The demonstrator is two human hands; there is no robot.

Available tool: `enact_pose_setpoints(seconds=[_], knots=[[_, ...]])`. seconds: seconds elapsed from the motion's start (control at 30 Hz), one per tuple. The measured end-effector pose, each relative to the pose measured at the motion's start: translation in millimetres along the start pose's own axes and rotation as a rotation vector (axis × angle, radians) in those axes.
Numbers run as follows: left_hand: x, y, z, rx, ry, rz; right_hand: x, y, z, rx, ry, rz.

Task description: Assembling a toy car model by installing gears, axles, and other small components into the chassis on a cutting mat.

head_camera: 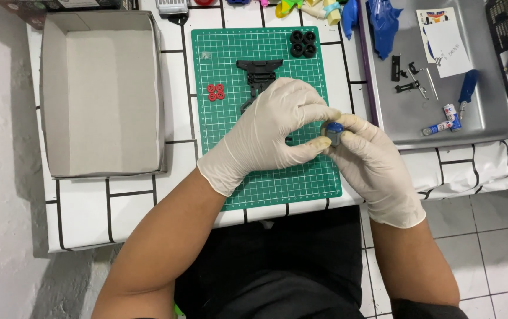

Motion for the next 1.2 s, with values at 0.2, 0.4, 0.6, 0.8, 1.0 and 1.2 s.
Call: enact_pose_setpoints(seconds=[0.2, 0.4, 0.6, 0.8, 1.0, 1.2], knots=[[1.2, 0.6, -2.7, 0.002, -0.016, -0.009, -2.7, 0.3, 2.6, 0.062, -0.084, -0.011], [0.3, -1.1, -1.9, -0.015, -0.017, -0.023, -6.8, 1.7, 4.9, 0.067, -0.075, -0.021], [1.1, -0.6, -2.2, -0.011, -0.032, -0.027, -5.4, 0.7, -0.3, 0.095, -0.099, -0.024], [-3.9, -3.4, 4.0, -0.006, -0.019, -0.015, -3.9, 1.0, -3.4, 0.082, -0.055, -0.026], [10.1, -1.1, 11.4, -0.152, -0.181, 0.050, 2.2, 6.2, -26.3, -0.221, 0.725, -0.029], [26.6, 2.0, 8.2, -0.112, -0.234, 0.137, -9.7, -0.9, -46.1, -0.001, 1.345, 0.136]])
Point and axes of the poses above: each hand's wrist, its own y-axis away from the middle knuckle, its own z-axis out of the back of the hand, x = y × z, the point moved 3 cm from there along -y, towards the middle knuckle, and after that the axes turned 6 degrees about x, right-handed, at the moved point
